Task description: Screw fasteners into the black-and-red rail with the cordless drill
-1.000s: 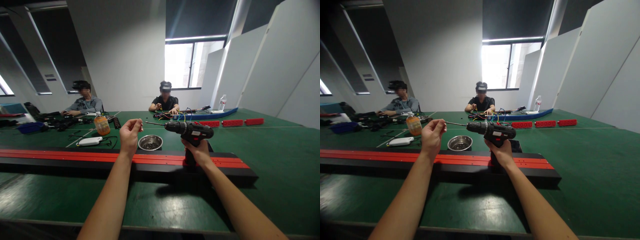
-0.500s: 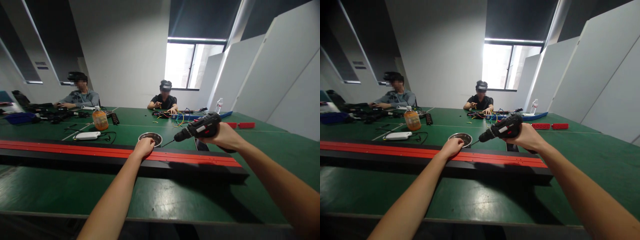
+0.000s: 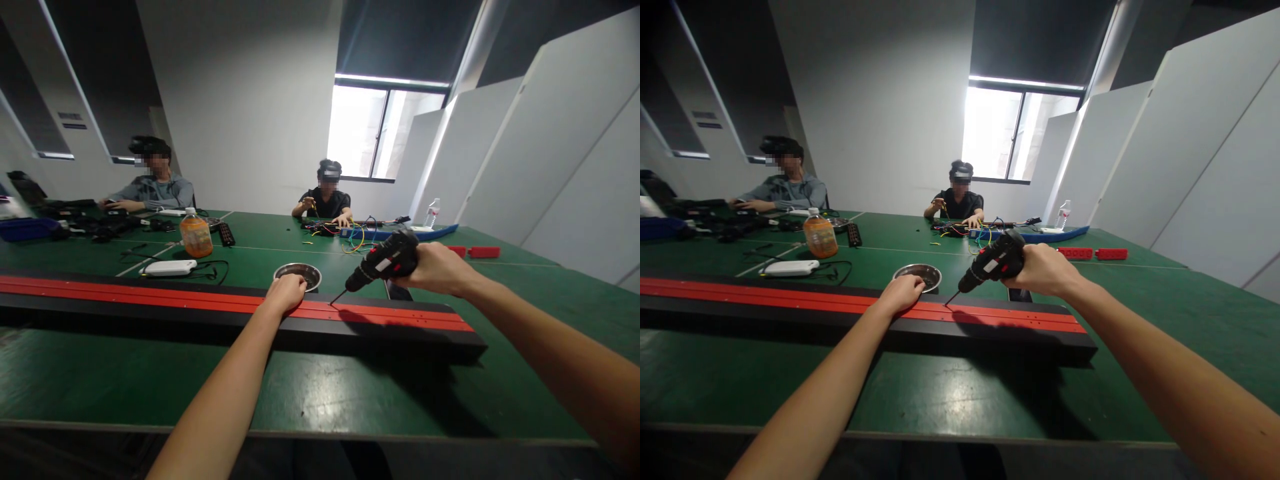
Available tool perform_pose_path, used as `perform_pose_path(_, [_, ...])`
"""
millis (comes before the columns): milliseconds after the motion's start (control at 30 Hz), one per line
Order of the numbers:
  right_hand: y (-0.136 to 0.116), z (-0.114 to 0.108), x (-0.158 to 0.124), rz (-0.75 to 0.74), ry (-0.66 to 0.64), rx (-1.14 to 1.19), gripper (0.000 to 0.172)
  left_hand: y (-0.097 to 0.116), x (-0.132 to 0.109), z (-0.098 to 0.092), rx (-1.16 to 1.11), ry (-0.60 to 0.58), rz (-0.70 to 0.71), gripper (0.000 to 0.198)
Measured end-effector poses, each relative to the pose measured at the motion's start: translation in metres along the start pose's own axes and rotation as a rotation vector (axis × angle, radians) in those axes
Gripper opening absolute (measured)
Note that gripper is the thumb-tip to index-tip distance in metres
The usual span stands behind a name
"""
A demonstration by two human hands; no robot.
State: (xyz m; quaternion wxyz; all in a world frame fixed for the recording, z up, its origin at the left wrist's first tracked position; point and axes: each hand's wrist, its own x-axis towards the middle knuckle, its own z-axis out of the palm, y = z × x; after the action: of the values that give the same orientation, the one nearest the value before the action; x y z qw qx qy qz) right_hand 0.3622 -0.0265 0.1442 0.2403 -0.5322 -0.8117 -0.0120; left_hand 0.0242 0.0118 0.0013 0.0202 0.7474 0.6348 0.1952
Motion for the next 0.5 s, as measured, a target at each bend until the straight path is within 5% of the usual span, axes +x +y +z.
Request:
perform_pose_path(100, [-0.003,-0.001,0.003,0.0,-0.116,-0.062,0.034,0.0,0.0,0.0,0.002,-0.009,-0.007,0.04])
perform_pose_path(500, [-0.05,-0.015,0.051,-0.089,-0.171,-0.397,0.038,0.01,-0.005,-0.009,0.094,-0.103,-0.016,0.055])
